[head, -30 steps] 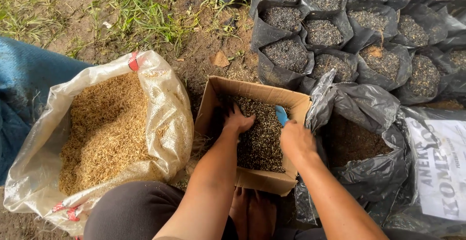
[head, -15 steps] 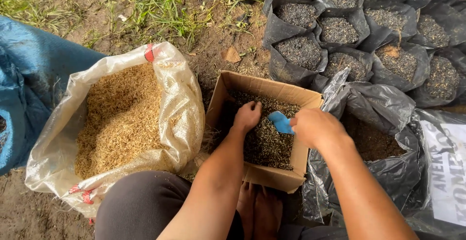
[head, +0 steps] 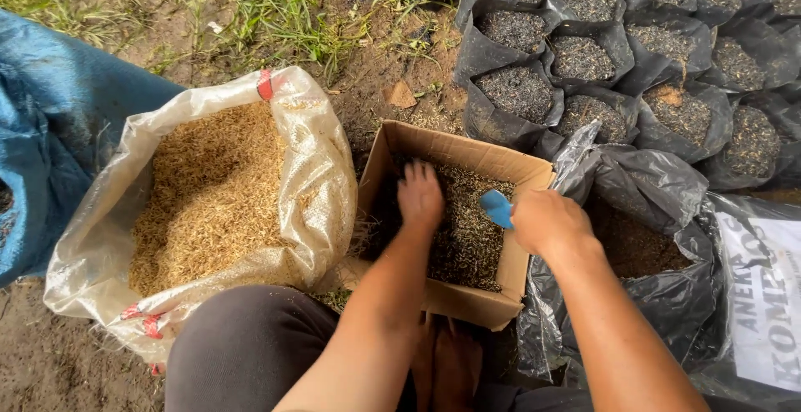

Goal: Mixing rice husks and soil components in a cardboard box to prepare a planting medium.

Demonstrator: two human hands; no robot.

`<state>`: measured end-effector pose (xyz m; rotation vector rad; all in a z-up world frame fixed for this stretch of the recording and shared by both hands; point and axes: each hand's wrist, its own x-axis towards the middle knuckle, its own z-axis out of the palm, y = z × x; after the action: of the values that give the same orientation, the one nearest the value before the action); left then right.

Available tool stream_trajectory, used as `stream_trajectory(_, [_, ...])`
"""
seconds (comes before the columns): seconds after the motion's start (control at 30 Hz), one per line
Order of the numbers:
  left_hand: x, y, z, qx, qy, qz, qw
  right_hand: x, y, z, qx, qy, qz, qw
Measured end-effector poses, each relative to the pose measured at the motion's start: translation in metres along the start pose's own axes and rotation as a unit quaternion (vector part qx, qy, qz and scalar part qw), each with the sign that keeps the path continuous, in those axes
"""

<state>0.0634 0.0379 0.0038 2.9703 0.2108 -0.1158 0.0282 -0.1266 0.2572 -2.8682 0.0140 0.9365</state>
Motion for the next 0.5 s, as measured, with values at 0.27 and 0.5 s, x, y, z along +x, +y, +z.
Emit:
stream_trajectory(0.27, [0.011, -0.068, 0.183, 0.039, -0.142, -0.046, 0.988, 0.007, -0.014, 0.027, 0.014, 0.01, -0.067, 0.998])
stream_trajectory(0.5, [-0.012, -0.04, 0.062, -0.267, -0.277, -0.174, 0.907, -0.006, -0.021, 0.01, -0.026, -0.051, -0.067, 0.996])
